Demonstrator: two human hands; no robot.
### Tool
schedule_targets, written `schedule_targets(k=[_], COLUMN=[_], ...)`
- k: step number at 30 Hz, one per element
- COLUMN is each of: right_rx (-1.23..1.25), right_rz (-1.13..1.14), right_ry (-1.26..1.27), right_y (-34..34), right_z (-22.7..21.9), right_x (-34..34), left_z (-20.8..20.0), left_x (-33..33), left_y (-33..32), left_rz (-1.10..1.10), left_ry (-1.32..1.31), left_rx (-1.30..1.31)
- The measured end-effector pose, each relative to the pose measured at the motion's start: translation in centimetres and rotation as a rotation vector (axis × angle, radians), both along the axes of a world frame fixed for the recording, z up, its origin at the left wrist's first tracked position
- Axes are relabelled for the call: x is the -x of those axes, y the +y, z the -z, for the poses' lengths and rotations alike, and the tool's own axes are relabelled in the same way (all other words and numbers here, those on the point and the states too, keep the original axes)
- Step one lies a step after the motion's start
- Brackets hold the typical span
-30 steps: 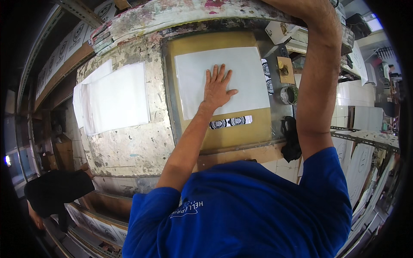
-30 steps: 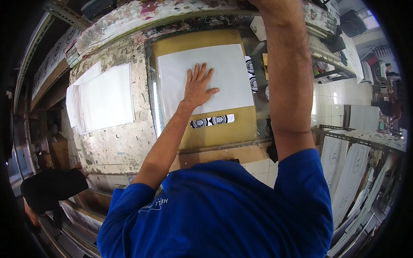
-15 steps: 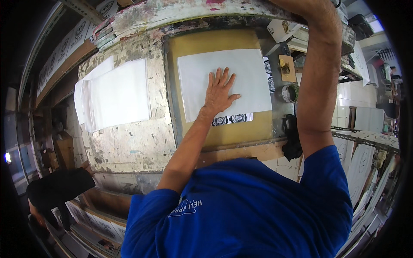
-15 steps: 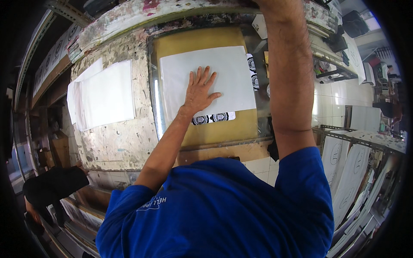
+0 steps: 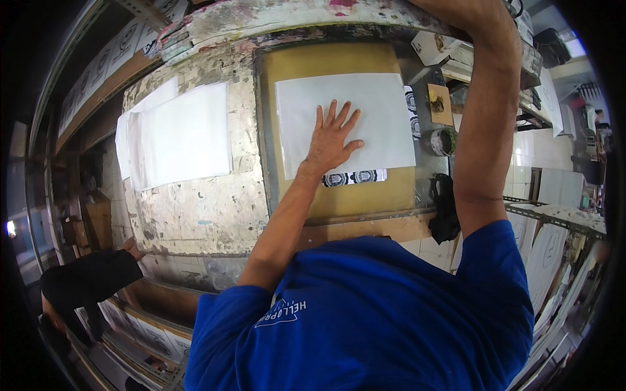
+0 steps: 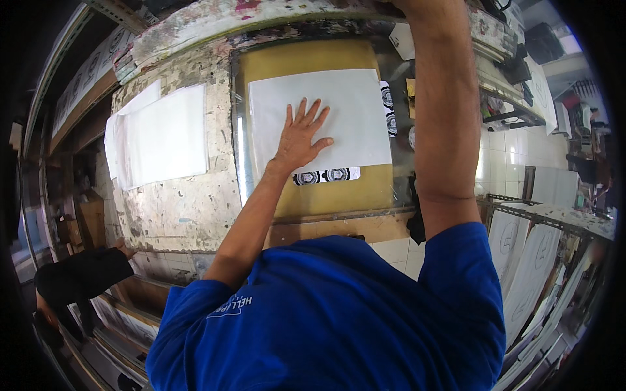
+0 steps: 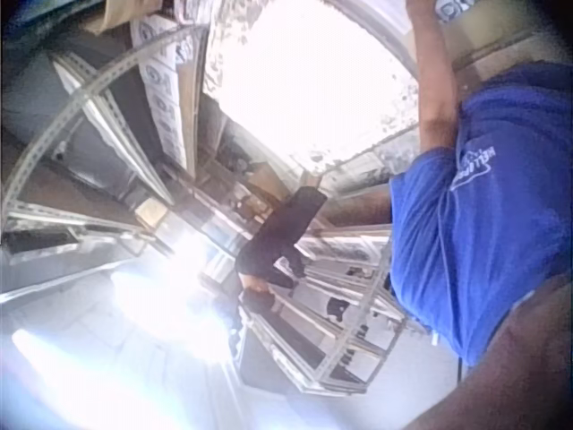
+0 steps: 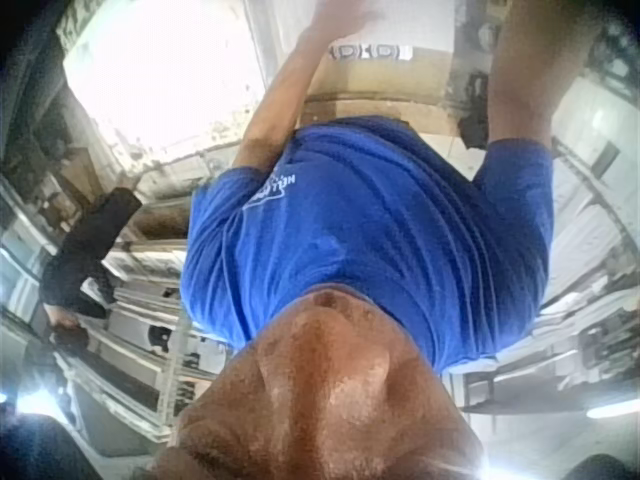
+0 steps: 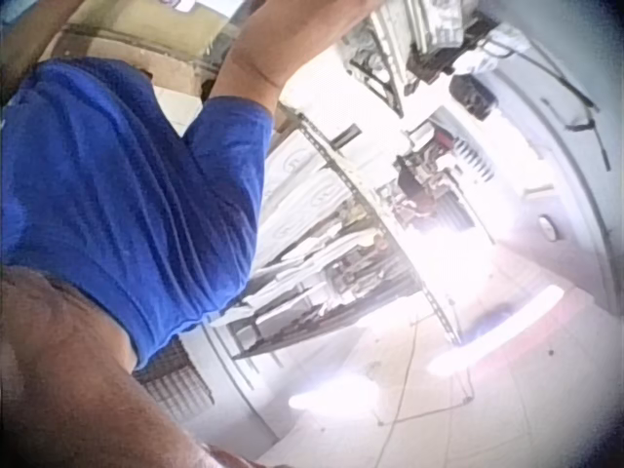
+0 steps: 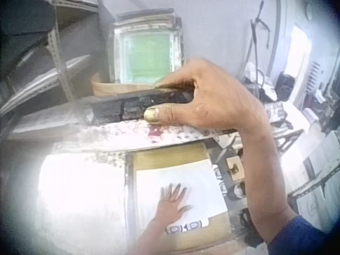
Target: The person performs a series of screen prints by lowering a yellow screen onto a white sheet, pulling a squeegee across the surface, and then lifting the screen to reveal the printed logo. The person repeats this process several times, placing new sheets on the table and handing the finished prints to another person.
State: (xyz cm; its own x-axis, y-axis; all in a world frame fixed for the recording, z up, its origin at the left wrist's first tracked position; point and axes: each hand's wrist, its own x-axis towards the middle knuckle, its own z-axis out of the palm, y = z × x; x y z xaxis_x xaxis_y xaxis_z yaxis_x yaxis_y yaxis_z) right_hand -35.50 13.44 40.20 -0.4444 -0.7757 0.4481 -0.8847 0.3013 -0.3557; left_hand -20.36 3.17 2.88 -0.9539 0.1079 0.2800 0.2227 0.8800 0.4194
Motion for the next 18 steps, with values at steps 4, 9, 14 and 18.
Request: schedule_targets(k=[4,9,14,18], right_rx=[-0.136,0.055,-0.106,-0.003], right_rz=[-0.013,0.056,0.027,0.035], right_ry=[-0.077,0.162,-0.040,-0.141], right_y=[0.7,3.8,6.5,4.9], right_z=[-0.4,8.1,15.4,21.4], right_x=[-3.1,-7.9,-12.5,-9.5], left_z=[-6.0,-14.9,-8.6,-0.1], left_x=[-3.3,-8.4,-16.2,-19.9], left_y=[-2.2,-3.9,-3.5,-3.5], left_rz=[-0.240,-0.264,-0.536,-0.526], left_ry=[0.287,0.765,0.297,0.253], left_rx=[-0.743,-1.472,-1.382,-1.001])
